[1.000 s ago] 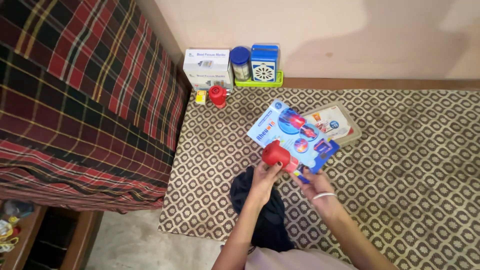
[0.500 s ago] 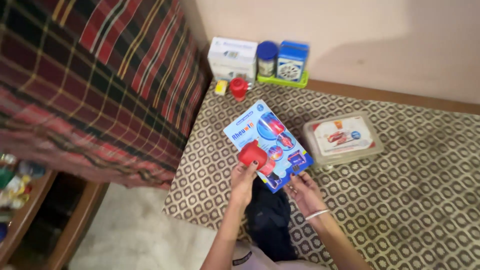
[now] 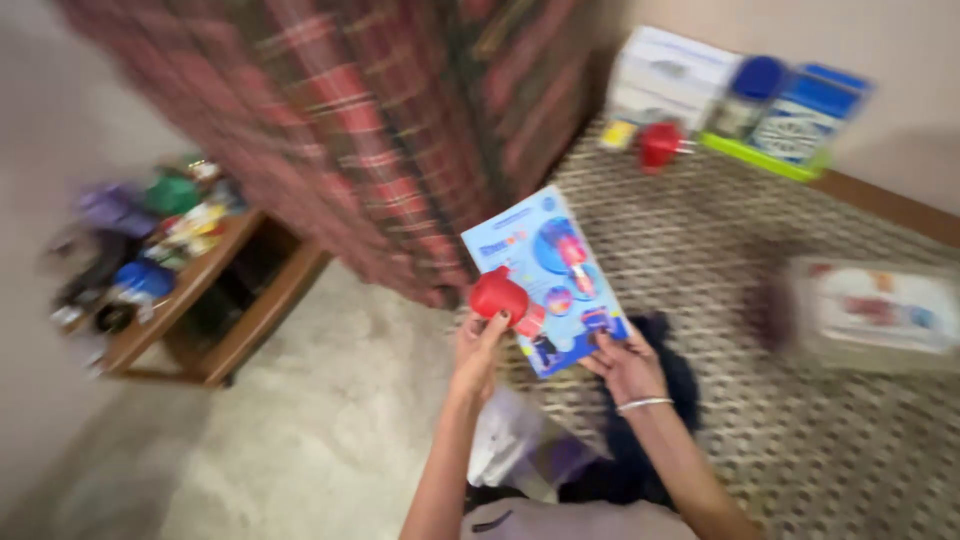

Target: The person moves several small items from a patterned bench to a nearby wooden side table, including a red container, a blue box, a white box, and a green box. Then the person wipes the bench surface with a dark cloth.

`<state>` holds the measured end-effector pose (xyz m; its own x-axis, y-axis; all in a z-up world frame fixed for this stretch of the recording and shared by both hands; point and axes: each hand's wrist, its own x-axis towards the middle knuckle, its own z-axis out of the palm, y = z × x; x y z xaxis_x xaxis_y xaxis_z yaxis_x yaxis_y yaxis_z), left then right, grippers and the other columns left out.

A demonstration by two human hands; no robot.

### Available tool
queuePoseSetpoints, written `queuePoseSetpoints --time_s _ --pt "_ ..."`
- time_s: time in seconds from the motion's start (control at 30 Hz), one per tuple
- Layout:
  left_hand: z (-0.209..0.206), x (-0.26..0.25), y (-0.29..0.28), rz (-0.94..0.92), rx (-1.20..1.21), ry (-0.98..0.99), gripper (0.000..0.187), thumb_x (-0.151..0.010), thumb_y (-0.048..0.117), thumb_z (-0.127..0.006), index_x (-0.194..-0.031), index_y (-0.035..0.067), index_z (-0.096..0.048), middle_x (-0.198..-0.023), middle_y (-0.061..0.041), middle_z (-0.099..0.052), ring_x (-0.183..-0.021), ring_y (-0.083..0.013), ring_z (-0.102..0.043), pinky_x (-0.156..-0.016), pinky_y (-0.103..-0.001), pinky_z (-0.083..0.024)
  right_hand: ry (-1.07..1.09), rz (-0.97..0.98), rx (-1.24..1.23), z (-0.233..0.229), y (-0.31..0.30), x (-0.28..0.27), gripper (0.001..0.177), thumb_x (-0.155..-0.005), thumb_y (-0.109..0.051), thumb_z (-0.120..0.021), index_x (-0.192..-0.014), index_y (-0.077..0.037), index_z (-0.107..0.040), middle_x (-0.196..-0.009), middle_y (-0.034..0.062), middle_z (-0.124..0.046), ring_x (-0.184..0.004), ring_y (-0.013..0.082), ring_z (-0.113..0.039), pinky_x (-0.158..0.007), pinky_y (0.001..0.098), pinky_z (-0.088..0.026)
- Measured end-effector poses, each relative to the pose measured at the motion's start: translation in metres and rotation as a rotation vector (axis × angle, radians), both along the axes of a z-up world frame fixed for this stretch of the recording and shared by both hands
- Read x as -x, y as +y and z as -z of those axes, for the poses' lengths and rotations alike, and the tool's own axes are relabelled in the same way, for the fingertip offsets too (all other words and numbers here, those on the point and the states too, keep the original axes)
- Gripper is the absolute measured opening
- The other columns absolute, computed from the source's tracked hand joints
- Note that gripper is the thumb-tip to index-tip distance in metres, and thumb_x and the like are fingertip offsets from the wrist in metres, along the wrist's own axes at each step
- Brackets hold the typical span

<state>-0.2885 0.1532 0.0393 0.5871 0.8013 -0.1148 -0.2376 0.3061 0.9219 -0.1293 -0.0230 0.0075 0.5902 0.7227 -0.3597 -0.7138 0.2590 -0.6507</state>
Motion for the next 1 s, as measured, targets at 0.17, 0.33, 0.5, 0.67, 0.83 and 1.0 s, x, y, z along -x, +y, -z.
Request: queuePoseSetpoints --time_s 0.17,0.33,0.5,0.67,0.83,1.0 --pt "-0.048 0.112 0.040 -0.113 0.119 -0.121 0.039 -0.094 0.025 -0.071 -0.128 0.006 -0.065 -0.120 -0.006 -0.071 -0.108 -0.0168 -0.067 -0.095 -0.039 -0.054 -0.008 -0.050 0.027 0.004 0.064 0.065 0.021 -0.095 -0.002 -0.065 -0.115 -0.008 -0.069 -0.109 0.0085 -0.074 -0.099 0.0255 -0.074 -0.088 0.0507 -0.062" --pt "-0.100 0.229 0.079 -0.299 0.058 -0.077 0.053 -0.086 0.023 -0.074 -0.136 0.013 -0.059 -0.124 0.000 -0.069 -0.111 -0.0141 -0.068 -0.094 -0.037 -0.058 -0.006 -0.148 -0.028 0.008 0.134 0.150 0.024 -0.095 0.000 -0.063 -0.117 -0.010 -0.068 -0.110 0.0058 -0.072 -0.102 0.0256 -0.072 -0.092 0.0520 -0.059" --pt "-0.122 0.328 0.112 -0.481 -0.055 0.145 0.058 -0.086 0.016 -0.078 -0.141 0.007 -0.061 -0.122 -0.005 -0.070 -0.109 -0.0155 -0.064 -0.090 -0.035 -0.051 0.037 -0.228 -0.112 0.027 0.203 0.221 0.030 -0.096 0.003 -0.061 -0.123 -0.007 -0.064 -0.116 0.0076 -0.072 -0.108 0.0253 -0.071 -0.099 0.0520 -0.057" --pt "-0.107 0.408 0.136 -0.602 -0.118 0.074 0.060 -0.084 0.012 -0.078 -0.140 0.004 -0.060 -0.127 -0.004 -0.070 -0.117 -0.0154 -0.066 -0.103 -0.034 -0.051 0.063 -0.302 -0.081 0.036 0.263 0.269 0.037 -0.095 0.004 -0.060 -0.129 -0.009 -0.061 -0.122 0.0057 -0.070 -0.109 0.0240 -0.070 -0.099 0.0475 -0.057" --pt "-0.099 0.457 0.157 -0.732 -0.117 0.092 0.062 -0.081 0.009 -0.076 -0.140 0.004 -0.058 -0.128 -0.005 -0.070 -0.119 -0.0150 -0.065 -0.105 -0.033 -0.050 0.046 -0.438 -0.047 0.055 0.338 0.305 0.040 -0.093 0.005 -0.060 -0.131 -0.008 -0.061 -0.122 0.0072 -0.069 -0.111 0.0243 -0.069 -0.098 0.0461 -0.057" --pt "-0.065 0.497 0.206 -0.870 -0.036 0.178 0.062 -0.079 0.011 -0.079 -0.138 0.005 -0.060 -0.125 -0.007 -0.071 -0.116 -0.0175 -0.066 -0.102 -0.034 -0.051 0.092 -0.528 -0.007 0.085 0.420 0.345 0.038 -0.094 0.005 -0.059 -0.131 -0.005 -0.059 -0.126 0.0091 -0.066 -0.114 0.0285 -0.067 -0.102 0.0480 -0.056"
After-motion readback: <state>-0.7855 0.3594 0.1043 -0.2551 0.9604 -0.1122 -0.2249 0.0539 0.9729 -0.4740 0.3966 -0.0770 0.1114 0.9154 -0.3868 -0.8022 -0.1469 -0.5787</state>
